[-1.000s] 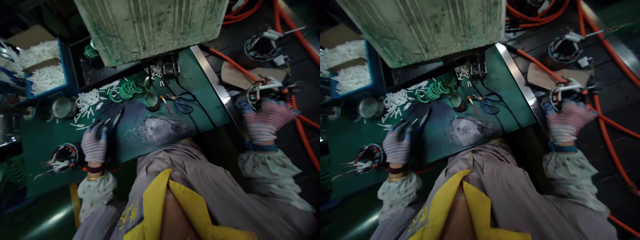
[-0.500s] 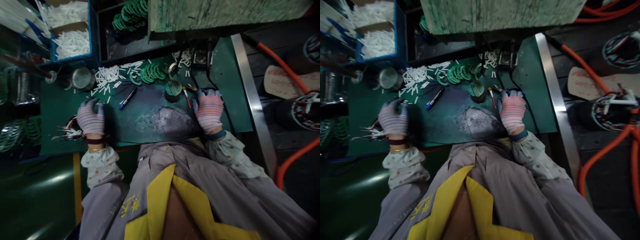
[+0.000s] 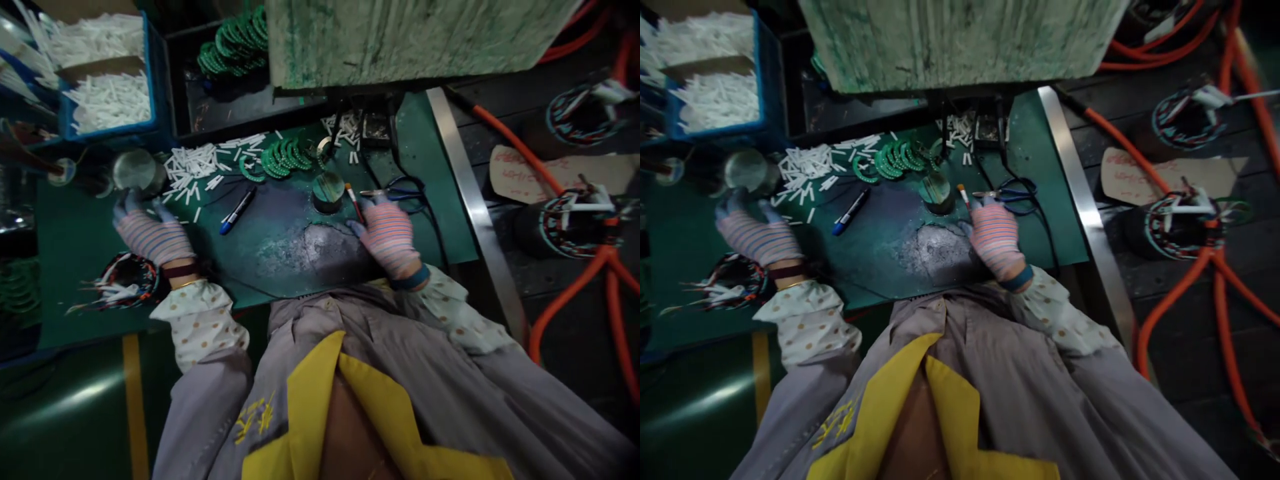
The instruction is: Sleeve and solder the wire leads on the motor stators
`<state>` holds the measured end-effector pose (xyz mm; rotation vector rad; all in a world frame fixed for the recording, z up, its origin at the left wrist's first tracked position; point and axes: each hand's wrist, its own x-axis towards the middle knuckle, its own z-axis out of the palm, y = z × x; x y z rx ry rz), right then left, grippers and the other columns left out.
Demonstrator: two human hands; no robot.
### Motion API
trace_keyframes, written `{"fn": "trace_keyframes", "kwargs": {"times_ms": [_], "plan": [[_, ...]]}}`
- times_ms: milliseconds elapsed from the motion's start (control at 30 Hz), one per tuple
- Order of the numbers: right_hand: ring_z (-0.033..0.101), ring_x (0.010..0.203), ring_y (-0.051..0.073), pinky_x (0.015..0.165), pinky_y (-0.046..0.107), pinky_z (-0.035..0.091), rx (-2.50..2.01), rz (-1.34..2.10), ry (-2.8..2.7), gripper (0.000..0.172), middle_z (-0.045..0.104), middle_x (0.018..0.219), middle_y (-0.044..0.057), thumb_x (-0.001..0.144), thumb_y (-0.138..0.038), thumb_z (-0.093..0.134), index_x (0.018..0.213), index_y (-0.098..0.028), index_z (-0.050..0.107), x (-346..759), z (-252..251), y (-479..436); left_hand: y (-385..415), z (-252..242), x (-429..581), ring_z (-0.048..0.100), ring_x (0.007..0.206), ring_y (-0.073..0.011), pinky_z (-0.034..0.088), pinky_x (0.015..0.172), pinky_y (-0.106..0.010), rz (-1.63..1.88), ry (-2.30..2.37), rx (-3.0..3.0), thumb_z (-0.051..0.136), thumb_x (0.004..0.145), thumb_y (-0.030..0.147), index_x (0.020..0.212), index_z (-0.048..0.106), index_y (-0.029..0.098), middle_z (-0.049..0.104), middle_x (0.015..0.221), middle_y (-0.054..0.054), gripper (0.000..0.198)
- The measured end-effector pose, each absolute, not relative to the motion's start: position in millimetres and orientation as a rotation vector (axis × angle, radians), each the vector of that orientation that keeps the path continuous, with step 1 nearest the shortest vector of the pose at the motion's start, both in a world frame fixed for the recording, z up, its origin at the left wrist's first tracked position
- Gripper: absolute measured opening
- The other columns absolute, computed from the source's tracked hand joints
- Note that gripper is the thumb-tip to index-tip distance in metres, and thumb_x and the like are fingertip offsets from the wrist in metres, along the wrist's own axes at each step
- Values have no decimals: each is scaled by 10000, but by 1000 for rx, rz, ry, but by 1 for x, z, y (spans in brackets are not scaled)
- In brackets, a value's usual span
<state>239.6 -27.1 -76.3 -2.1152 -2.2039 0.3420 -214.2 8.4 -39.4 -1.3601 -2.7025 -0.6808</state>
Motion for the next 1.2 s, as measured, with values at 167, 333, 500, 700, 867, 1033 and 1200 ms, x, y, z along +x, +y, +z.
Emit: {"fn": "trace_keyframes", "kwargs": {"times_ms": [167, 333, 500, 700, 867, 1033, 1200], "plan": [[815, 1293, 393, 1092, 463, 628, -2182, 419, -2086, 300, 872, 1455, 241, 1166, -289, 664, 1358, -163, 856, 217, -77, -5, 37, -29, -230, 342, 1924, -517, 306, 1555, -871, -384, -2850, -1093, 810, 934, -43, 1947, 498, 153, 363, 2088, -186, 1078], [860, 1228, 360, 1107, 467, 662, -1845, 297, -1892, 348, 927, 1331, 173, 1199, -388, 618, 1339, -205, 879, 247, -65, -33, 52, -33, -237, 560, 1793, -578, 452, 1421, -971, -243, -2912, -1084, 739, 1077, 163, 1594, 792, 83, 667, 1822, -325, 527], [883, 1126, 309, 1044, 418, 675, -1406, 350, -2060, 382, 955, 1270, 98, 1192, -435, 640, 1412, -256, 896, 228, -25, -52, 61, -29, -232, 575, 1774, -565, 495, 1387, -965, -242, -2915, -1026, 705, 1134, 191, 1524, 803, 116, 681, 1787, -317, 409], [866, 1289, 317, 1158, 433, 661, -997, 731, -2453, 426, 932, 1452, 70, 1222, -409, 640, 1565, -291, 864, 122, 18, 7, 58, -28, -240, 679, 1641, -357, 540, 1417, -683, -379, -2958, -1081, 635, 1230, 39, 1546, 694, -100, 743, 1696, -339, 350], [820, 1353, 319, 1221, 446, 648, -1113, 771, -2559, 383, 900, 1506, 138, 1231, -310, 652, 1520, -151, 845, 6, 16, 54, 52, -50, -259, 668, 1629, -245, 508, 1352, -582, -761, -2843, -1200, 630, 1294, 105, 1344, 780, -63, 731, 1751, -241, 231], [733, 1286, 202, 1259, 444, 645, -1252, 701, -2527, 295, 879, 1349, 26, 1275, -255, 625, 1499, -158, 790, -78, 8, 85, 44, -65, -268, 605, 1680, -360, 453, 1000, -643, -952, -2751, -1236, 455, 1363, 173, 904, 710, -89, 697, 1748, -274, 586], [732, 1279, 140, 1292, 407, 643, -1264, 596, -2582, 323, 876, 1239, -23, 1294, -112, 521, 1421, -172, 812, -122, 15, 101, 43, -66, -272, 678, 1645, -319, 538, 1103, -600, -908, -2726, -1155, 575, 1338, 181, 903, 784, 4, 772, 1700, -149, 514]]}}
